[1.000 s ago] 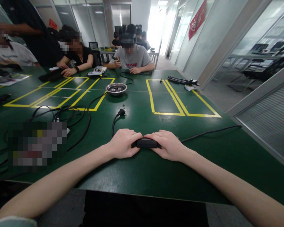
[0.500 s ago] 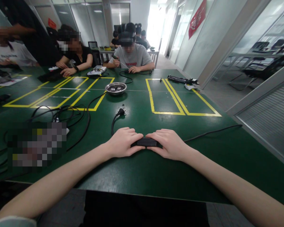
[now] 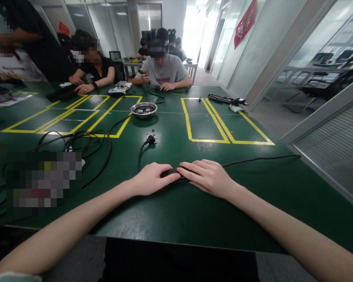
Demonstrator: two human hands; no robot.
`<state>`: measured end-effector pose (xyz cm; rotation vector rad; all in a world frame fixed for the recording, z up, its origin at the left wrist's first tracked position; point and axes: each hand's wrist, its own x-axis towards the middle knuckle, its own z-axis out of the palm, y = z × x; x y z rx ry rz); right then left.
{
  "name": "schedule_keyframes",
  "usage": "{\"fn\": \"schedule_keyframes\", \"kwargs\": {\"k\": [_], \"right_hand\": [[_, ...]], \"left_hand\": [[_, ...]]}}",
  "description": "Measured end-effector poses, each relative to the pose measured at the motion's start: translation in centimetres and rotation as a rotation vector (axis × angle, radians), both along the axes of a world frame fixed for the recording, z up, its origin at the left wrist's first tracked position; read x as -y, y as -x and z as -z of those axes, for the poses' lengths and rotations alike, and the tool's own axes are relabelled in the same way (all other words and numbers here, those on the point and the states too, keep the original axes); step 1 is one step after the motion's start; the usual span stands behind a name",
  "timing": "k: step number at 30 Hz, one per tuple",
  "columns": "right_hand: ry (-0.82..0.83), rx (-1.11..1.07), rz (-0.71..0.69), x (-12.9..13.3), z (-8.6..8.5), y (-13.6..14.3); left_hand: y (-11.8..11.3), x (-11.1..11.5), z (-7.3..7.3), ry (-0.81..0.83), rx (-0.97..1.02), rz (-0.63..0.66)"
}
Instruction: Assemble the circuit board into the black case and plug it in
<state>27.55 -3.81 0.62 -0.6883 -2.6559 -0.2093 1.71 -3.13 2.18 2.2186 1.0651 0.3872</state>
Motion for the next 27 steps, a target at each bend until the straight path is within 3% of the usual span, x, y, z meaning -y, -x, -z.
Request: {"fn": "schedule_keyframes", "kwargs": {"k": [2,4,8,11,20,27], "right_hand": [[0.025,-0.022,0.013,-0.06,0.10,0.02],[0.085,-0.052,0.038,-0.12,0.20,0.13],[0.268,-0.118,0.089,-0.22,0.48,0.40],[0.321,-0.175,0.092,-0.25,0.66,0.44],[0.325,-0.185,0.061,-0.15,0.47,0.23],[0.303,-0.193,0.090,-0.07,0.45,0.40]], "left_hand": [[0.09,-0.03,0.16,0.079,0.097,0.001],[0.20,-0.04,0.38,0.041,0.140,-0.013],[0.32,-0.04,0.69,-0.287,0.018,-0.005],[0.32,-0.09,0.78,-0.415,-0.029,0.057],[0.49,-0.19,1.06,-0.441,-0.015,0.102],[0.11,0.28,0.82,-0.356,-0.002,-0.003]]}}
